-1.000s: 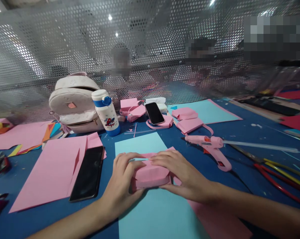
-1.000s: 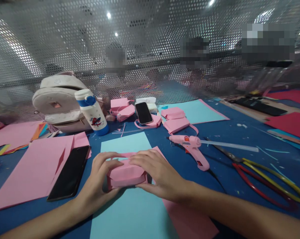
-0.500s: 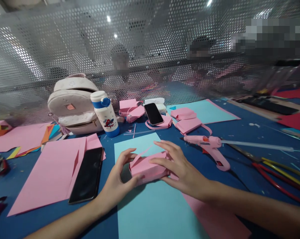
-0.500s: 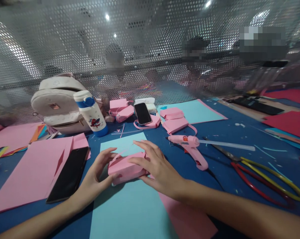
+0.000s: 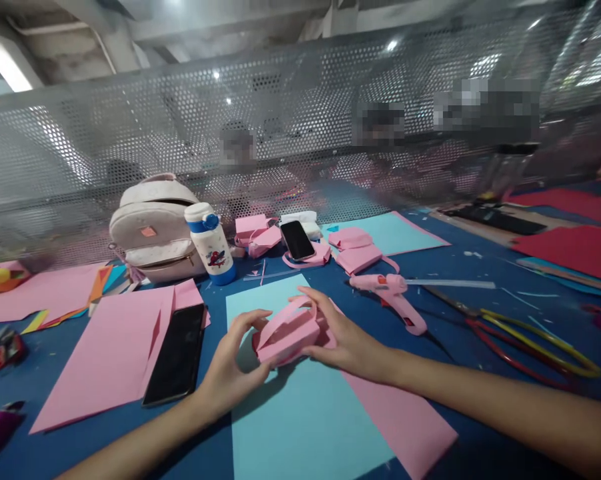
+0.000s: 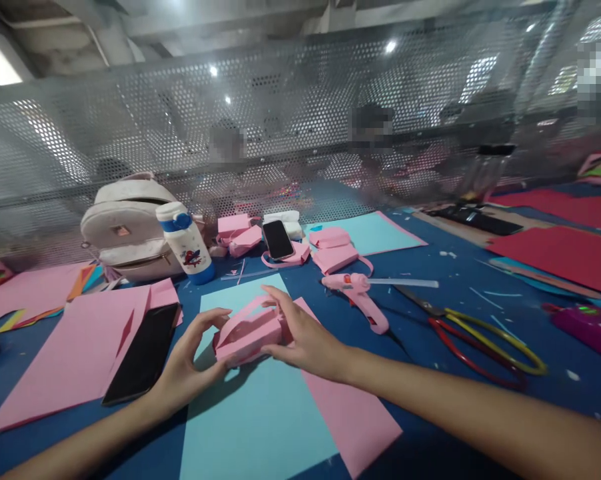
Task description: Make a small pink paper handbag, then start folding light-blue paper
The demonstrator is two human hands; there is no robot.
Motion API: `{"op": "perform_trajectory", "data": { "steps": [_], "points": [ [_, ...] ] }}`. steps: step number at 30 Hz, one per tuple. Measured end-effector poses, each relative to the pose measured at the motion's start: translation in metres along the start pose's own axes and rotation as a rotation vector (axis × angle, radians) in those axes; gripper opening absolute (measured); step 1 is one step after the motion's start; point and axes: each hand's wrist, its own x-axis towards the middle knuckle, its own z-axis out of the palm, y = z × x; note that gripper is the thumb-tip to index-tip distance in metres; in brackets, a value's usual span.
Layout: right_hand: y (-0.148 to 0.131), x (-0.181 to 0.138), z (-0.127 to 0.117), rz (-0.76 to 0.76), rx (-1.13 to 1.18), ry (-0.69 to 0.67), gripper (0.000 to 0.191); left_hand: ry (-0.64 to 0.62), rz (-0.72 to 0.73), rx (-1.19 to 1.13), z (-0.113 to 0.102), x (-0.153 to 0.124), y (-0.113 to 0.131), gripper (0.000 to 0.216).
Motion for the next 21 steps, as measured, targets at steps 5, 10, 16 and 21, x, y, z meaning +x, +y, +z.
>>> {"op": "perform_trajectory", "data": {
  "steps": [5, 10, 16, 21],
  "points": [
    [-0.004, 0.004, -0.001, 0.072, 0.061, -0.038, 0.079, -0.126, -0.039, -0.005, -0.005, 0.016, 0.021, 0.041],
    [-0.008, 0.007, -0.001, -0.009, 0.093, -0.015, 0.069, -0.197, -0.115, -0.057, -0.005, 0.039, 0.039, 0.042],
    [-0.008, 0.005, 0.0, -0.005, 0.08, -0.046, 0.068, -0.279, -0.163, -0.185, -0.003, 0.076, 0.031, 0.041],
    [-0.004, 0.002, 0.0, 0.001, 0.068, 0.02, 0.082, -0.194, -0.102, -0.208, -0.018, 0.113, 0.039, 0.04]
  ]
}}
